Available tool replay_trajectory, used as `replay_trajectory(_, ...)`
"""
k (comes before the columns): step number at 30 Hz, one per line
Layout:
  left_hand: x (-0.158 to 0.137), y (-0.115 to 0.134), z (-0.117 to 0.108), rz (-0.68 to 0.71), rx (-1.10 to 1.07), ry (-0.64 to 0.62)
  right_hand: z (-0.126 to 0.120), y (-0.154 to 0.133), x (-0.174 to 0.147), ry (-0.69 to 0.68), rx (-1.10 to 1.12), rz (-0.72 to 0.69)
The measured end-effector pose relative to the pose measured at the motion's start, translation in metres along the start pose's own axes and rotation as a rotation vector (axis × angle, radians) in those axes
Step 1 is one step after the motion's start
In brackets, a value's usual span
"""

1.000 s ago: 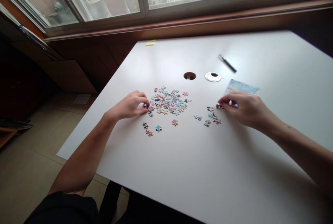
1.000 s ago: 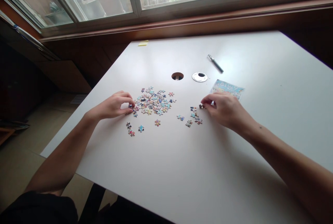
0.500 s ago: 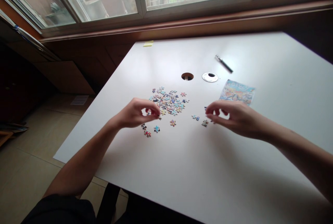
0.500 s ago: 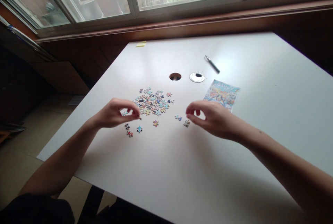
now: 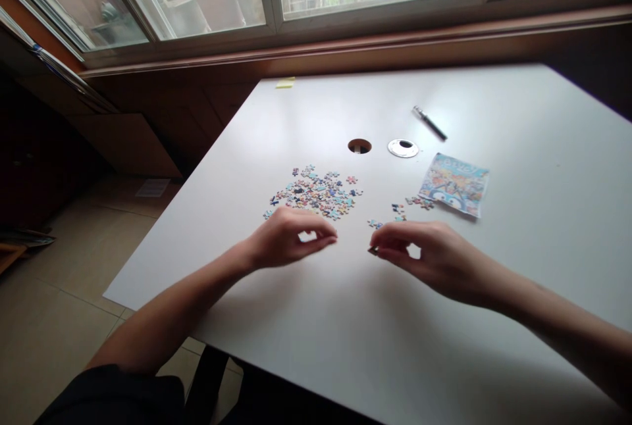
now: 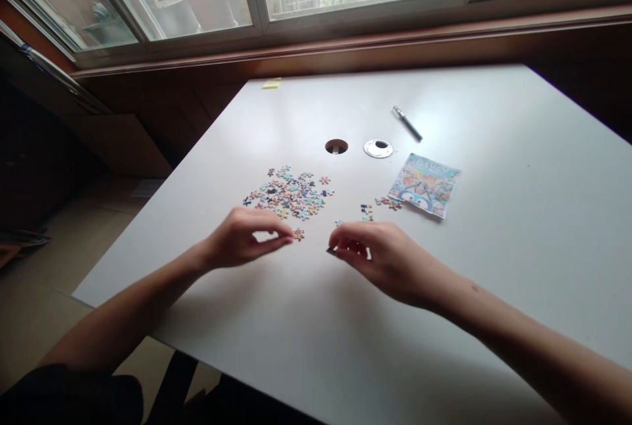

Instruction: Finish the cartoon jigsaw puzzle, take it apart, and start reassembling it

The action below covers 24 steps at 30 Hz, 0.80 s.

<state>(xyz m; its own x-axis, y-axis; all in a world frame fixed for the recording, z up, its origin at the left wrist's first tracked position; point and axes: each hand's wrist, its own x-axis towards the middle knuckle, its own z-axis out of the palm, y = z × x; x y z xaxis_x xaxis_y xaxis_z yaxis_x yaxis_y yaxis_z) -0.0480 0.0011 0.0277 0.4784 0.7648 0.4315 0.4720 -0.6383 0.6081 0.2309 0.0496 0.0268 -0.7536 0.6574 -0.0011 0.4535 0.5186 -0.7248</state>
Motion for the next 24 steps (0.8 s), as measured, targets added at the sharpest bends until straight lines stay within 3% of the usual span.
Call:
replay_trajectory(3,-0.001,-0.032,-0.039,-0.119,0.328,0.058,-0.024,0.025,0.005,0.107,-0.206,-0.018)
replay_trajectory(6,-0.008,-0.057,-0.063,-0.164,0.466,-0.038,-0.048,0.05,0.008,0.275,-0.359,0.038)
replay_trajectory(7,-0.01,-0.062,-0.066,-0.17,0.479,-0.072,-0.055,0.057,0.008,0.255,-0.393,0.094)
replay_trajectory(9,-0.011,-0.065,-0.066,-0.177,0.488,-0.119,-0.064,0.069,0.008,0.204,-0.403,0.241)
replay_trajectory(11,-0.011,-0.063,-0.061,-0.176,0.494,-0.132,-0.068,0.077,0.008,0.175,-0.439,0.299)
replay_trajectory(16,-0.01,-0.062,-0.053,-0.197,0.494,-0.18,-0.067,0.083,0.009,0.189,-0.499,0.299)
replay_trajectory(24,-0.01,-0.065,-0.06,-0.279,0.469,-0.229,-0.058,0.069,0.011,0.241,-0.489,0.239)
